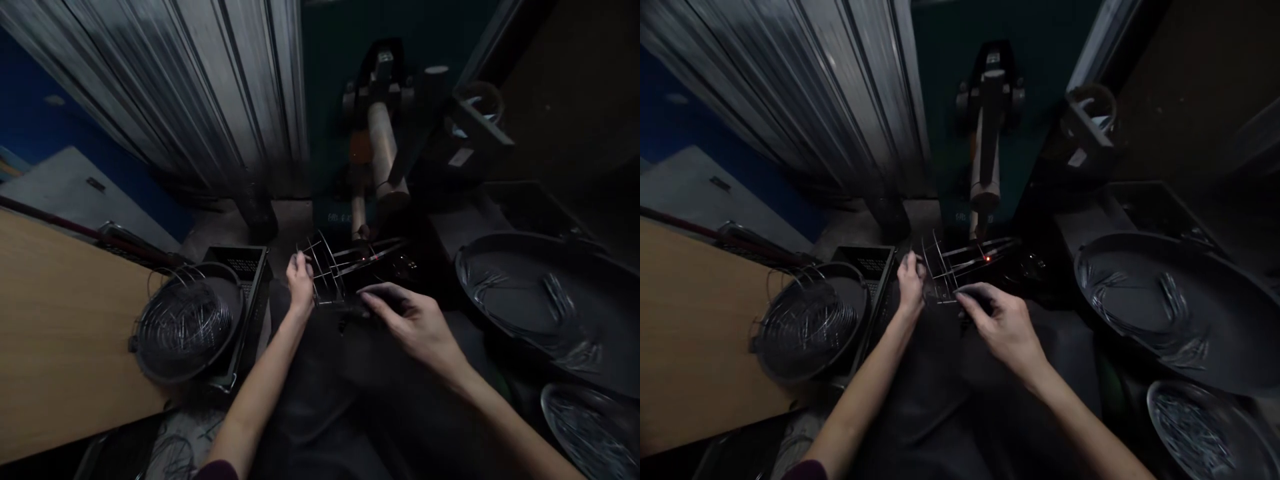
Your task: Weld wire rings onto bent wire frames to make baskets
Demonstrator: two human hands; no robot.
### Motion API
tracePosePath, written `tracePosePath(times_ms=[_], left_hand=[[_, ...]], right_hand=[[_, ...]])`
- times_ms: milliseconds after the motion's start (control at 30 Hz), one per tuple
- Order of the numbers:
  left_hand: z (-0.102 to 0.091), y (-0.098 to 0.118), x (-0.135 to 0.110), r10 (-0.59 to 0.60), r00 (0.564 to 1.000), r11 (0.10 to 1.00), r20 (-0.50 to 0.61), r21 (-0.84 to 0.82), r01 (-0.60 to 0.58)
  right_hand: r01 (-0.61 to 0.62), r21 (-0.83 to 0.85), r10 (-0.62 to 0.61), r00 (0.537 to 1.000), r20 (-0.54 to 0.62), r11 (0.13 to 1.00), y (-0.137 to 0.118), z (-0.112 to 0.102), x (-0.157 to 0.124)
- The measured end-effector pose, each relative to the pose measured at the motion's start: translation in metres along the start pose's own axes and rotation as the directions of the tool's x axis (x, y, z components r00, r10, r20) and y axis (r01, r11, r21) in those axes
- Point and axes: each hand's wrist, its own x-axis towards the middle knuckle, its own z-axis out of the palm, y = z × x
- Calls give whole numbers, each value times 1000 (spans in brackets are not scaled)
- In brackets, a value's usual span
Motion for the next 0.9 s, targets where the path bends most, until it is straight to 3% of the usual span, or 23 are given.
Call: tracePosePath(times_ms=[100,167,200,267,300,333,367,400,433,467,500,567,633,733,800,833,867,900], left_hand=[[-20,-22,-34,79,994,988,75,129,-88],[-33,-36,-52,141,965,960,223,206,-188],[-39,-43,-59,171,925,939,339,229,-258],[-51,-52,-65,198,780,878,594,247,-411],[-57,-55,-66,196,709,847,677,248,-471],[-63,-58,-65,196,686,828,700,257,-499],[-69,-59,-63,206,731,828,650,281,-484],[-74,-59,-60,213,823,853,526,311,-419],[-77,-58,-57,187,917,899,354,315,-305],[-78,-56,-52,103,977,948,186,279,-153],[-77,-53,-47,-24,997,979,74,203,8],[-72,-44,-35,-281,959,960,48,23,280],[-64,-32,-26,-436,894,890,102,-100,446],[-52,-14,-27,-586,810,800,13,-151,581],[-46,-8,-28,-634,769,771,-74,-127,624],[-42,-8,-26,-626,777,778,-63,-126,616],[-38,-11,-23,-577,815,814,-55,-125,568],[-33,-16,-20,-521,852,851,-41,-101,516]], right_hand=[[73,-137,-84,994,-73,988,0,-11,19],[-9,-194,-13,994,-112,981,8,-19,39],[-70,-194,50,994,-102,979,14,-23,48],[-170,-140,169,985,-23,975,28,-26,58],[-199,-99,202,979,27,975,36,-26,58],[-213,-59,216,974,66,975,43,-25,56],[-218,-31,220,971,90,976,51,-23,52],[-216,-20,217,971,103,976,60,-21,45],[-207,-27,209,972,110,978,69,-19,38],[-190,-48,194,975,111,981,79,-17,31],[-165,-81,173,979,103,983,90,-15,24],[-94,-155,104,993,58,983,112,-10,9],[-3,-201,7,1000,16,980,130,-4,-10],[141,-239,-130,990,59,961,139,3,-43],[211,-272,-182,975,128,939,140,-7,-55],[227,-303,-195,972,131,925,141,-22,-56],[212,-360,-194,977,86,909,143,-44,-58],[144,-446,-170,985,-18,884,147,-73,-61]])
